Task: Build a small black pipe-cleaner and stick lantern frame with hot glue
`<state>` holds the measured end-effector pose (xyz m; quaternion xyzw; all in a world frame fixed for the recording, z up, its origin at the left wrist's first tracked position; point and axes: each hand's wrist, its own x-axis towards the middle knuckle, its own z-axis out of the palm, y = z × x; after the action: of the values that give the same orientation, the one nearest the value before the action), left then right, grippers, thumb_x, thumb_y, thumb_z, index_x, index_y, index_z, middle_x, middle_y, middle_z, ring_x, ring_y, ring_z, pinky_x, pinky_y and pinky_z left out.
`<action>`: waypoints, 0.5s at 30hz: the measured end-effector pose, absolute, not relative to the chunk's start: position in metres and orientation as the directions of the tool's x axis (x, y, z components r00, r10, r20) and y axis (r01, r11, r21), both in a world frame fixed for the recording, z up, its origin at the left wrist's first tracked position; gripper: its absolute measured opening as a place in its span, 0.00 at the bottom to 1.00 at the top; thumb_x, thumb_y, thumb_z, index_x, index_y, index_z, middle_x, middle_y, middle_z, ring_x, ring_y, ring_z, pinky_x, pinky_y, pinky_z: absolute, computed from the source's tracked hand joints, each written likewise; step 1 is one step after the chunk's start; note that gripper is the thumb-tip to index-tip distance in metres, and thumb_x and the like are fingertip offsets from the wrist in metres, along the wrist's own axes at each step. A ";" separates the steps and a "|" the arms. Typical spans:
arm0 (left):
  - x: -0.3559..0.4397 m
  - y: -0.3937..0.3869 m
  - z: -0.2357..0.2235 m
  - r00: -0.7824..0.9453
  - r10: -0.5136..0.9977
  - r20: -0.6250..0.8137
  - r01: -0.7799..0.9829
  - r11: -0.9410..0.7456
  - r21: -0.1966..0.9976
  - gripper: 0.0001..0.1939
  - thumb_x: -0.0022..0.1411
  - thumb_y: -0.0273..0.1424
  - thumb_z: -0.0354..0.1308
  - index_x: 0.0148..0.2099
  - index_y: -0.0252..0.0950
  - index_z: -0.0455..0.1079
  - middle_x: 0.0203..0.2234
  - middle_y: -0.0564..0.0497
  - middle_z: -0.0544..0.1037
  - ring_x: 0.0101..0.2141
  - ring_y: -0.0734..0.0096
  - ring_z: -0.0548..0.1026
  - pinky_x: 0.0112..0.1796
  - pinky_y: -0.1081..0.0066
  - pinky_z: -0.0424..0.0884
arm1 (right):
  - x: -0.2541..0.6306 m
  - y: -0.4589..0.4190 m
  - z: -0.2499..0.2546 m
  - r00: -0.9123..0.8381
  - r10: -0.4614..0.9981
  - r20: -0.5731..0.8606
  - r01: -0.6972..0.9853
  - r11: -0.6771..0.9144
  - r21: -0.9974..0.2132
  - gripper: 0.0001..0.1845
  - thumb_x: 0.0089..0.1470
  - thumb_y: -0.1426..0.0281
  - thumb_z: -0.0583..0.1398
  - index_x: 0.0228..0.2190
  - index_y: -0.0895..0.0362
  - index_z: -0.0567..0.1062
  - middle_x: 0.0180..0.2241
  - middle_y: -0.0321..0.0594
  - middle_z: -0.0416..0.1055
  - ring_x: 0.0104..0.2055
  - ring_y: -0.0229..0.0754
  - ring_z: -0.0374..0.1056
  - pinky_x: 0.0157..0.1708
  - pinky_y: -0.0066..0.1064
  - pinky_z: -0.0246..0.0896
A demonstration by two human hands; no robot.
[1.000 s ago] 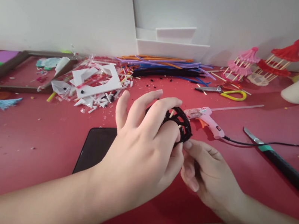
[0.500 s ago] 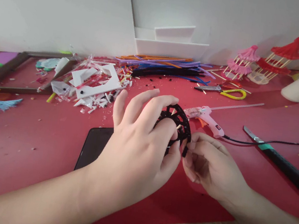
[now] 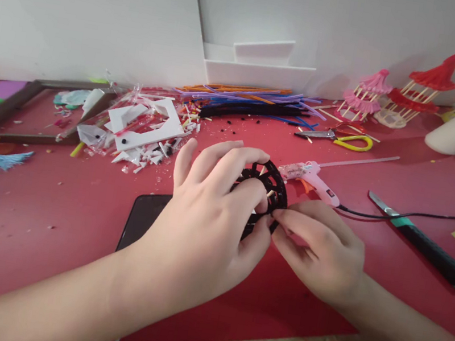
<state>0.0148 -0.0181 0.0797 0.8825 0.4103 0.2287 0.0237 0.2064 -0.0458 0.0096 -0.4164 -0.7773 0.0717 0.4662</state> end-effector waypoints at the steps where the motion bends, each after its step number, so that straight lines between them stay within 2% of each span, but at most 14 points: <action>1: 0.015 -0.018 0.080 0.559 0.735 0.383 0.713 -0.662 0.230 0.08 0.65 0.30 0.52 0.33 0.40 0.70 0.56 0.44 0.72 0.58 0.44 0.69 0.59 0.30 0.55 | 0.208 -0.045 0.010 -0.260 0.652 0.712 0.616 0.680 -0.397 0.15 0.56 0.79 0.63 0.41 0.49 0.77 0.31 0.36 0.74 0.32 0.38 0.72 0.32 0.29 0.70; 3: 0.015 -0.018 0.080 0.560 0.733 0.386 0.712 -0.664 0.228 0.08 0.65 0.30 0.52 0.33 0.40 0.70 0.56 0.44 0.72 0.58 0.44 0.69 0.59 0.30 0.56 | 0.211 -0.043 0.010 -0.299 0.591 0.749 0.646 0.703 -0.297 0.15 0.56 0.80 0.63 0.42 0.49 0.77 0.31 0.36 0.75 0.32 0.39 0.72 0.33 0.30 0.71; 6: 0.016 -0.018 0.080 0.559 0.732 0.390 0.715 -0.664 0.221 0.07 0.64 0.29 0.53 0.33 0.39 0.70 0.56 0.43 0.72 0.57 0.43 0.69 0.59 0.30 0.56 | 0.212 -0.042 0.013 -0.273 0.575 0.771 0.629 0.713 -0.309 0.14 0.54 0.80 0.64 0.40 0.51 0.77 0.34 0.38 0.76 0.34 0.40 0.74 0.37 0.32 0.73; 8: 0.016 -0.017 0.080 0.557 0.734 0.389 0.719 -0.660 0.218 0.07 0.64 0.29 0.53 0.33 0.39 0.70 0.56 0.43 0.72 0.57 0.43 0.69 0.59 0.31 0.56 | 0.211 -0.042 0.012 -0.207 0.587 0.782 0.597 0.710 -0.375 0.14 0.53 0.81 0.64 0.39 0.52 0.75 0.35 0.39 0.77 0.36 0.41 0.74 0.37 0.33 0.73; 12: 0.015 -0.018 0.080 0.557 0.736 0.385 0.722 -0.659 0.213 0.07 0.64 0.28 0.53 0.33 0.39 0.70 0.55 0.43 0.73 0.57 0.43 0.70 0.59 0.32 0.56 | 0.208 -0.041 0.007 -0.073 0.681 0.728 0.463 0.670 -0.580 0.14 0.53 0.82 0.64 0.38 0.53 0.74 0.35 0.38 0.76 0.36 0.41 0.74 0.35 0.34 0.74; 15: 0.016 -0.020 0.079 0.540 0.737 0.407 0.721 -0.654 0.228 0.04 0.63 0.27 0.54 0.35 0.38 0.69 0.57 0.41 0.71 0.57 0.44 0.69 0.60 0.34 0.57 | 0.207 -0.041 0.005 -0.055 0.710 0.702 0.425 0.653 -0.627 0.13 0.52 0.82 0.64 0.36 0.53 0.73 0.35 0.38 0.76 0.38 0.41 0.74 0.37 0.34 0.74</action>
<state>0.0156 -0.0202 0.0792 0.8774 0.4155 0.2394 0.0163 0.2074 -0.0413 0.0051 -0.3969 -0.7152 0.1269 0.5611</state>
